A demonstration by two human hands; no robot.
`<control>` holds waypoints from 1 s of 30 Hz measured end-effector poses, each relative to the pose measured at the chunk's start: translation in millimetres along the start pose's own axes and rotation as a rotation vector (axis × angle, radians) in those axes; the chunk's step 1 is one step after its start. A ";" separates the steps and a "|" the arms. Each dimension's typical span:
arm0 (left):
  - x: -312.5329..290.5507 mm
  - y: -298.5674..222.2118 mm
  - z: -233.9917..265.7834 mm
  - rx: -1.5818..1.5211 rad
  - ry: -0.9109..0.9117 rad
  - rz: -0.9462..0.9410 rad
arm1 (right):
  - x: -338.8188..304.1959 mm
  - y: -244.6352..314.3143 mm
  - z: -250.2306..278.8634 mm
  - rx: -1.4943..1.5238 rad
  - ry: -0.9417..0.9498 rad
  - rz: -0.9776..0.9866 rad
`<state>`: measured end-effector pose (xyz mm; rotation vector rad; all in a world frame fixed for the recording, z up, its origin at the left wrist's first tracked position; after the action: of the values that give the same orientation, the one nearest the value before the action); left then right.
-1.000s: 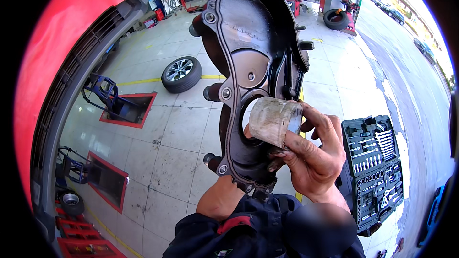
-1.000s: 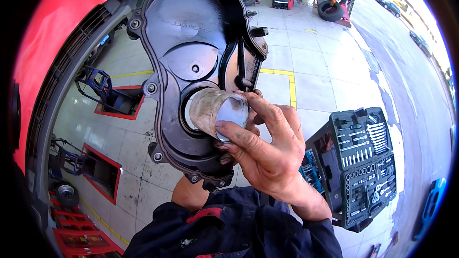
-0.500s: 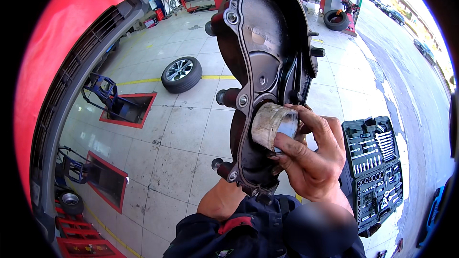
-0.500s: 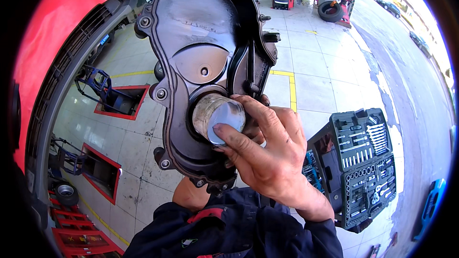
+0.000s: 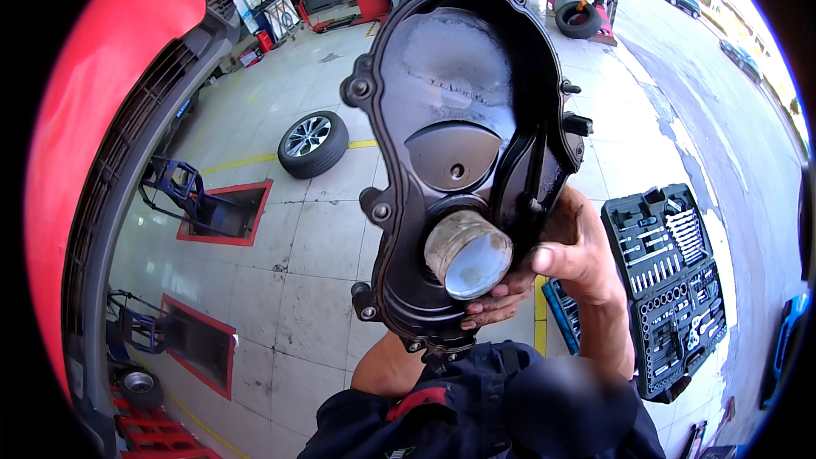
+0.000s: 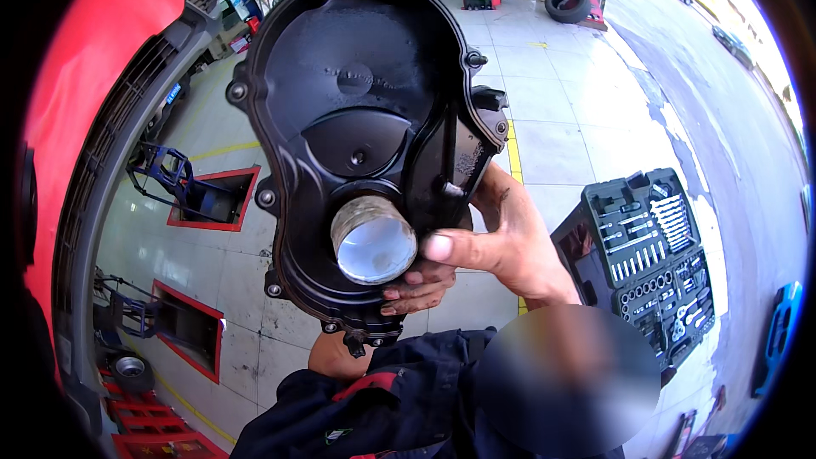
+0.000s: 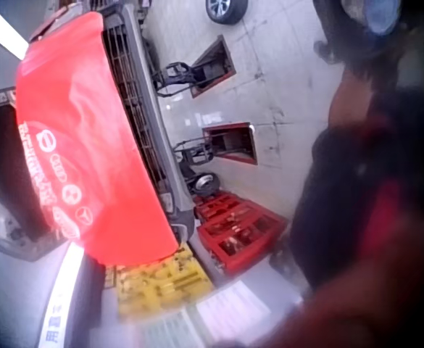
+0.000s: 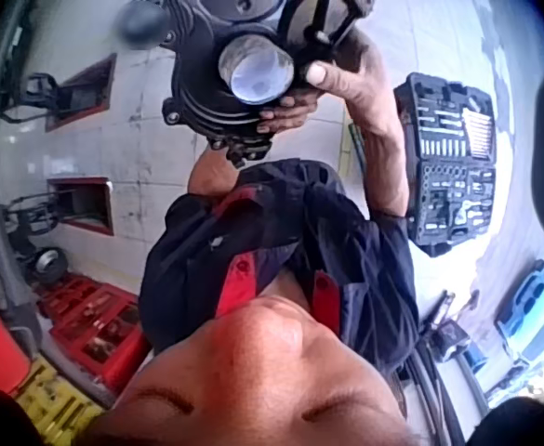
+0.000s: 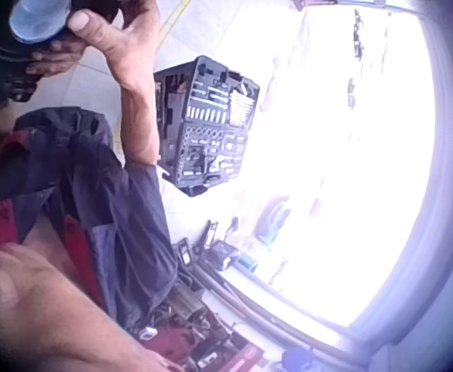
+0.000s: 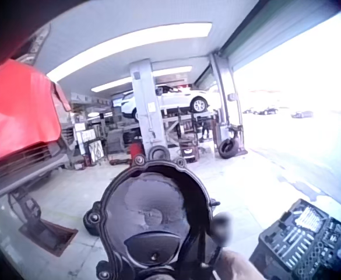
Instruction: The person removes an oil filter from the underside of a vehicle, cleans the filter housing, and installs a new oil filter. The person then reattaches the housing cover and secures it with bolts.
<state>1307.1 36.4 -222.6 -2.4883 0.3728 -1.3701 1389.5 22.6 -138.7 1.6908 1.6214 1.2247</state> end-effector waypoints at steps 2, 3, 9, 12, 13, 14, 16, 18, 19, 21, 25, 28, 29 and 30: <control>-6.2 -2.5 -23.2 0.144 -0.274 -0.069 | -1.1 -1.2 -9.3 0.071 -0.061 0.003; -15.1 -10.2 -25.8 0.213 -0.411 -0.061 | -4.7 -7.4 -5.1 0.101 -0.160 0.035; -54.1 0.8 -97.5 1.628 -1.984 -0.126 | -14.3 -17.9 -0.3 0.122 -0.234 0.257; -49.2 7.1 -118.6 1.328 -1.720 -0.865 | -18.1 -23.4 2.1 0.146 -0.245 0.250; -36.1 7.7 -121.9 1.572 -1.702 -0.813 | -19.5 -27.9 1.7 0.150 -0.244 0.241; -25.3 8.8 -126.5 1.816 -1.669 -0.745 | -19.5 -30.8 0.2 0.189 -0.242 0.243; -30.6 7.3 -130.9 1.746 -1.930 -0.656 | -18.0 -33.7 2.3 0.156 -0.208 0.260; -41.5 5.4 -132.2 1.801 -1.968 -0.531 | -17.8 -35.6 3.9 0.073 -0.221 0.236; -43.5 6.2 -134.1 1.773 -2.008 -0.489 | -17.6 -37.1 5.4 0.028 -0.224 0.218; -38.1 6.6 -134.5 1.704 -2.092 -0.389 | -15.9 -47.8 12.0 0.030 -0.180 0.142; -35.4 9.7 -131.4 1.759 -2.347 -0.441 | -18.3 -66.5 10.2 0.230 -0.172 -0.075; -49.8 10.8 -122.7 1.716 -2.413 -0.426 | -40.0 -99.3 18.9 0.242 -0.109 -0.227; -46.7 9.8 -116.4 1.665 -2.403 -0.448 | -47.7 -101.9 19.7 0.170 -0.103 -0.254; -44.9 8.8 -114.7 1.702 -2.394 -0.470 | -54.1 -102.6 18.2 0.102 -0.090 -0.280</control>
<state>1185.5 30.9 -202.0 -0.9384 -1.2062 1.3248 1358.0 -7.4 -247.7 1.4909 1.8190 0.9315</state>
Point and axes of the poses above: each hand's wrist, its own x-axis towards the middle knuckle, its own z-axis out of the back of the hand, y = z × x, the point moved 5 cm from there along x, towards the middle knuckle, and after that the axes turned 14 degrees about x, right-handed, at the moved point
